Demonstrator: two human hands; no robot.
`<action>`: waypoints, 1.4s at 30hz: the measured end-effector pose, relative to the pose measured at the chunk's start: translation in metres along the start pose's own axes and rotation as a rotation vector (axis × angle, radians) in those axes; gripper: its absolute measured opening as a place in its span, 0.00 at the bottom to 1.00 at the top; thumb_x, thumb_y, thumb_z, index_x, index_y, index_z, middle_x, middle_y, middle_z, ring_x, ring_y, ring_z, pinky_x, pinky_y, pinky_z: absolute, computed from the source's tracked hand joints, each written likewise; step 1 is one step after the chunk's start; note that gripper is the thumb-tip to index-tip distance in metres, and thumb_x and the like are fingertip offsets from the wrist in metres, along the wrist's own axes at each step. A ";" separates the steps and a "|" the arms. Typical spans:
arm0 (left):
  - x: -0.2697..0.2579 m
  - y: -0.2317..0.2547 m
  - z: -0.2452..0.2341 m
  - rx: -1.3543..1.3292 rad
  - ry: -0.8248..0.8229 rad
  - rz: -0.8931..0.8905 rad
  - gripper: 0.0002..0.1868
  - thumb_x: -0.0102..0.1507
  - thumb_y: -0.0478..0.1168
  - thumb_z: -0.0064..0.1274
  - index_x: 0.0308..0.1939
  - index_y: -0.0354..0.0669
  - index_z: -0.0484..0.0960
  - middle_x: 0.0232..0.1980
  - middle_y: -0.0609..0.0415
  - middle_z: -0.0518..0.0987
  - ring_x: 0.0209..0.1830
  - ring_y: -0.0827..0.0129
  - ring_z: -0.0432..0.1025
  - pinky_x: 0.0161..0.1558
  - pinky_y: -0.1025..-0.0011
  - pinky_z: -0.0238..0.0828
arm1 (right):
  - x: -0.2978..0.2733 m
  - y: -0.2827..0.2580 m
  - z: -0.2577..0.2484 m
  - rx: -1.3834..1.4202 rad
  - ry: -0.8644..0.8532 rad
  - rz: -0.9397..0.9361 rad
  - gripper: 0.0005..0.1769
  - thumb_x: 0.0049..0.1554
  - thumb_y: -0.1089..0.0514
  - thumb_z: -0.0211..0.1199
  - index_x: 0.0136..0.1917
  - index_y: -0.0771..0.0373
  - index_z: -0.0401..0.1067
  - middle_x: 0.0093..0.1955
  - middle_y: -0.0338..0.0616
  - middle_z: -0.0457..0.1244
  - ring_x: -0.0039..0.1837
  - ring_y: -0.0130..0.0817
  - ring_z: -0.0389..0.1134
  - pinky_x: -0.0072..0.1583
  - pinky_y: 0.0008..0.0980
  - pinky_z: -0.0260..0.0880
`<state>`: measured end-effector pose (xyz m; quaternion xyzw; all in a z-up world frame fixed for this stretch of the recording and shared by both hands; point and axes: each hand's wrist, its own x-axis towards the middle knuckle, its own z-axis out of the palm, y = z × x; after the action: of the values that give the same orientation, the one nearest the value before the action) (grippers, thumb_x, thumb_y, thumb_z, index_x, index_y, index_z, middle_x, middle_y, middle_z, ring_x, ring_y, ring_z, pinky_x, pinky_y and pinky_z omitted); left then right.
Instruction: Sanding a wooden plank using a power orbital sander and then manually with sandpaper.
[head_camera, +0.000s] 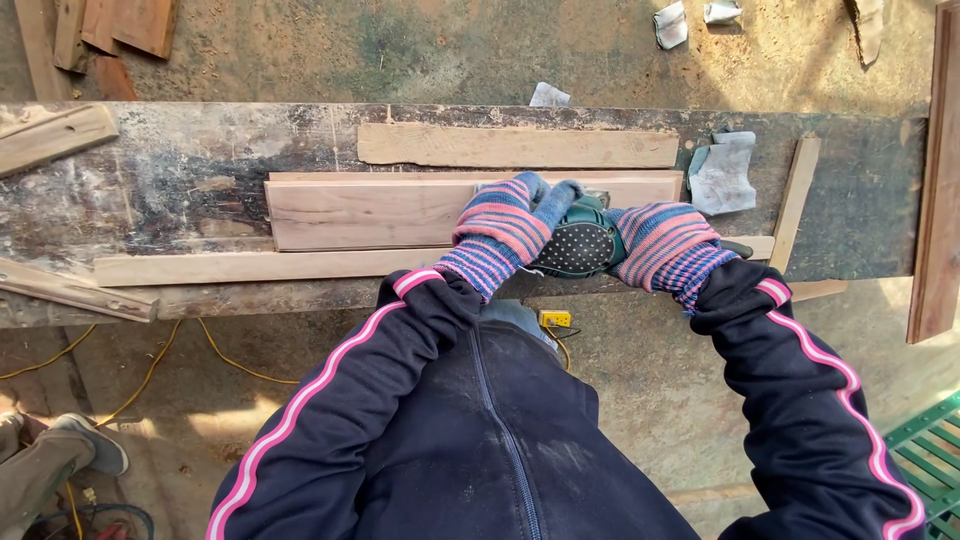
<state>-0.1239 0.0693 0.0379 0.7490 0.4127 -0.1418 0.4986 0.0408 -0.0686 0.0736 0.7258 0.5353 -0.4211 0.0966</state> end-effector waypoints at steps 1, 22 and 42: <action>0.002 -0.002 -0.004 0.001 0.000 0.002 0.33 0.60 0.71 0.48 0.46 0.46 0.85 0.41 0.39 0.84 0.44 0.46 0.78 0.49 0.55 0.74 | 0.002 -0.003 0.000 0.000 0.002 0.001 0.22 0.48 0.44 0.66 0.53 0.55 0.75 0.40 0.56 0.70 0.46 0.59 0.72 0.47 0.49 0.72; -0.011 -0.062 -0.058 -0.027 0.105 -0.039 0.33 0.59 0.70 0.50 0.40 0.43 0.86 0.39 0.40 0.84 0.40 0.47 0.79 0.46 0.55 0.74 | 0.033 -0.078 -0.008 -0.104 -0.040 0.021 0.20 0.52 0.43 0.63 0.51 0.57 0.76 0.42 0.57 0.70 0.47 0.58 0.73 0.48 0.49 0.73; -0.031 -0.120 -0.125 0.049 0.247 0.028 0.32 0.63 0.68 0.48 0.41 0.43 0.87 0.39 0.36 0.82 0.40 0.42 0.77 0.44 0.52 0.73 | 0.060 -0.157 -0.016 -0.088 0.014 -0.055 0.15 0.47 0.52 0.64 0.47 0.59 0.75 0.37 0.57 0.69 0.43 0.58 0.72 0.44 0.51 0.72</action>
<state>-0.2593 0.1817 0.0393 0.7785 0.4568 -0.0514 0.4274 -0.0815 0.0468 0.0892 0.7088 0.5738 -0.3944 0.1131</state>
